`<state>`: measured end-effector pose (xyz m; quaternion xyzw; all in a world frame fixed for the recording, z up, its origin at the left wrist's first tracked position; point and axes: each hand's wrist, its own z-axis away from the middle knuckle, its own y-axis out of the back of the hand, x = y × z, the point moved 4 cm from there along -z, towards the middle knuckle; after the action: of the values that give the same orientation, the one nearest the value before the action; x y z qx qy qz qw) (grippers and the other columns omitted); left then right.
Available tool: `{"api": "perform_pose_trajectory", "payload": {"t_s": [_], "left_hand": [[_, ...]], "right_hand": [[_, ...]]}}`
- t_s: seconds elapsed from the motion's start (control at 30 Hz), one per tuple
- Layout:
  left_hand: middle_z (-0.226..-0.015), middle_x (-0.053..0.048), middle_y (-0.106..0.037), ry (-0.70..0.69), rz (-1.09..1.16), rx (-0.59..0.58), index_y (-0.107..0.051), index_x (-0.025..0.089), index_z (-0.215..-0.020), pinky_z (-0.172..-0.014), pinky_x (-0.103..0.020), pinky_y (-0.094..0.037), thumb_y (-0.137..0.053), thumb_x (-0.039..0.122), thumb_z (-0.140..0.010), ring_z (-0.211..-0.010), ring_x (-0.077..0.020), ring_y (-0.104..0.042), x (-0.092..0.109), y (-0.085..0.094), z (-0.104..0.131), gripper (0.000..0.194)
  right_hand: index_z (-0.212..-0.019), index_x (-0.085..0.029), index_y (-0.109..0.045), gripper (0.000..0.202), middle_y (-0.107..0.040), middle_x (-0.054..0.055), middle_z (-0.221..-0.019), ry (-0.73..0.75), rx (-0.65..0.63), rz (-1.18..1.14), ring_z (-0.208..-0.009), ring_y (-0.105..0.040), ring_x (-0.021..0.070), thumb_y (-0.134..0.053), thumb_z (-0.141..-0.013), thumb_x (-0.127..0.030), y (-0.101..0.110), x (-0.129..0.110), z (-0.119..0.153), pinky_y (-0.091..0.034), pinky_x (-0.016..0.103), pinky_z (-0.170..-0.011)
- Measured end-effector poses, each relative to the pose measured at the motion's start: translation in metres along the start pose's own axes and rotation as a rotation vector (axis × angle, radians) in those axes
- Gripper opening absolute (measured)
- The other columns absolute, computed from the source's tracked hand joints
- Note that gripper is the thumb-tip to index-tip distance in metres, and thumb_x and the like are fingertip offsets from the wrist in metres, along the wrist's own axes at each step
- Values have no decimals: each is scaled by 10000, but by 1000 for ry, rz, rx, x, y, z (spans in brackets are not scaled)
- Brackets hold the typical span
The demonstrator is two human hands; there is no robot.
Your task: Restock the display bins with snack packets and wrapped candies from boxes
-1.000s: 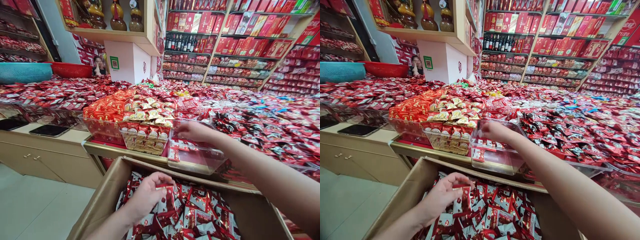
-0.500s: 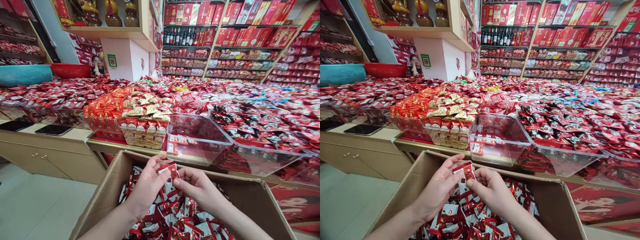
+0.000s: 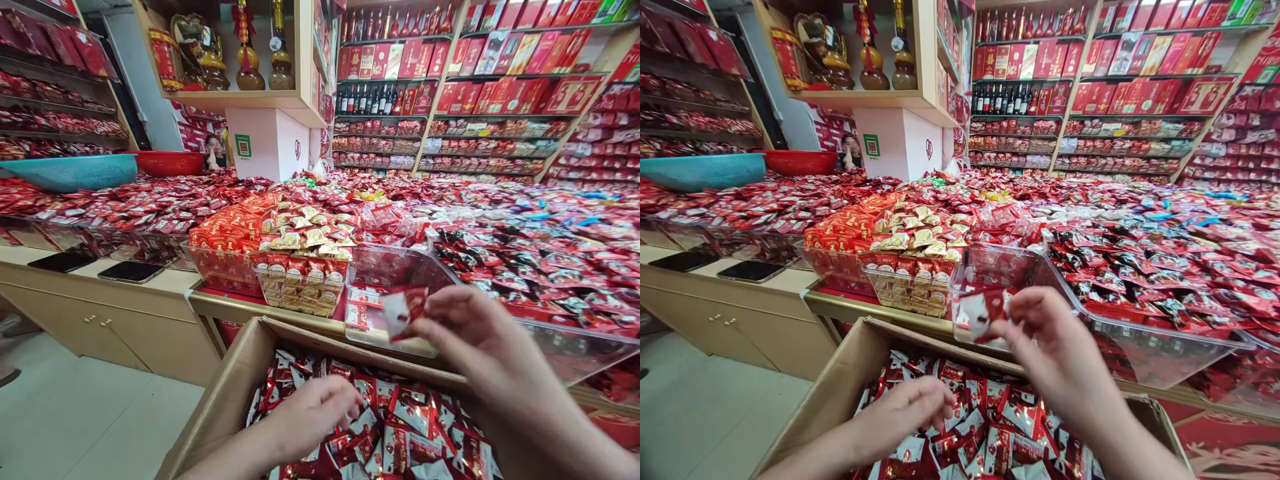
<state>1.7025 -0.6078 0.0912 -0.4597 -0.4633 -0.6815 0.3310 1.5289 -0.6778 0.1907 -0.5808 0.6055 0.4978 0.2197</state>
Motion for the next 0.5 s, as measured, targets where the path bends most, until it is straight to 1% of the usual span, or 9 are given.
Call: {"api": "perform_pose_trajectory", "payload": {"t_s": [0.07,0.1,0.13,0.17,0.23,0.3,0.37,0.43,0.5], "left_hand": [[-931,-75,-577,84,-396,-111,-547,202,-958,-727,-363,-412,-440,401,-714,-849,-235,-525,-24,-4,5,333],[-946,-93,-572,106,-570,-193,-560,195,-956,-730,-389,-411,-487,392,-671,-863,-264,-518,-38,-7,7,354],[-947,-111,-568,118,-699,-280,-574,181,-946,-737,-406,-410,-495,385,-655,-866,-282,-518,-52,-12,10,364],[-954,-120,-564,114,-779,-333,-580,174,-946,-756,-413,-403,-481,384,-661,-874,-287,-517,-64,-16,12,368],[-1037,-128,-522,116,-862,-327,-551,178,-1006,-821,-424,-363,-485,363,-658,-953,-296,-479,-82,-21,14,400],[-1099,-126,-476,139,-881,-289,-504,197,-1073,-844,-433,-337,-534,344,-619,-1006,-308,-434,-92,-23,13,478],[-1075,-115,-482,163,-869,-290,-532,219,-1045,-822,-435,-346,-569,347,-588,-989,-314,-434,-96,-23,12,476],[-1008,-101,-509,160,-853,-295,-609,236,-924,-791,-426,-362,-559,354,-600,-951,-306,-451,-97,-21,11,349],[-970,-91,-517,136,-829,-283,-649,252,-829,-771,-411,-371,-527,351,-634,-936,-295,-455,-98,-19,10,251]], "right_hand": [[-814,-198,-401,273,-554,18,-706,24,122,124,-632,-553,143,-574,-659,-343,20,-4,-30,-422,243,-525],[-796,-196,-395,278,-550,12,-676,7,136,204,-603,-547,140,-575,-652,-351,26,-3,-47,-407,238,-497],[-784,-193,-398,276,-549,8,-649,-28,118,291,-572,-537,135,-575,-647,-356,29,1,-64,-389,234,-474],[-762,-188,-412,267,-546,2,-618,-77,80,366,-536,-520,126,-582,-634,-351,30,6,-81,-372,230,-454],[-674,-175,-462,225,-532,-8,-559,-187,-38,500,-473,-475,103,-617,-587,-314,24,22,-109,-335,219,-419],[-562,-167,-481,194,-490,-27,-470,-318,-171,576,-407,-411,75,-650,-538,-259,13,39,-127,-285,206,-381],[-469,-163,-463,202,-428,-49,-379,-494,-323,574,-351,-354,56,-656,-517,-195,-1,55,-133,-247,197,-357],[-412,-157,-448,223,-402,-55,-330,-648,-447,537,-315,-341,56,-655,-493,-133,-16,68,-130,-251,199,-348],[-376,-150,-450,234,-405,-48,-308,-698,-487,506,-296,-357,74,-664,-440,-82,-28,76,-124,-280,221,-343]]}}
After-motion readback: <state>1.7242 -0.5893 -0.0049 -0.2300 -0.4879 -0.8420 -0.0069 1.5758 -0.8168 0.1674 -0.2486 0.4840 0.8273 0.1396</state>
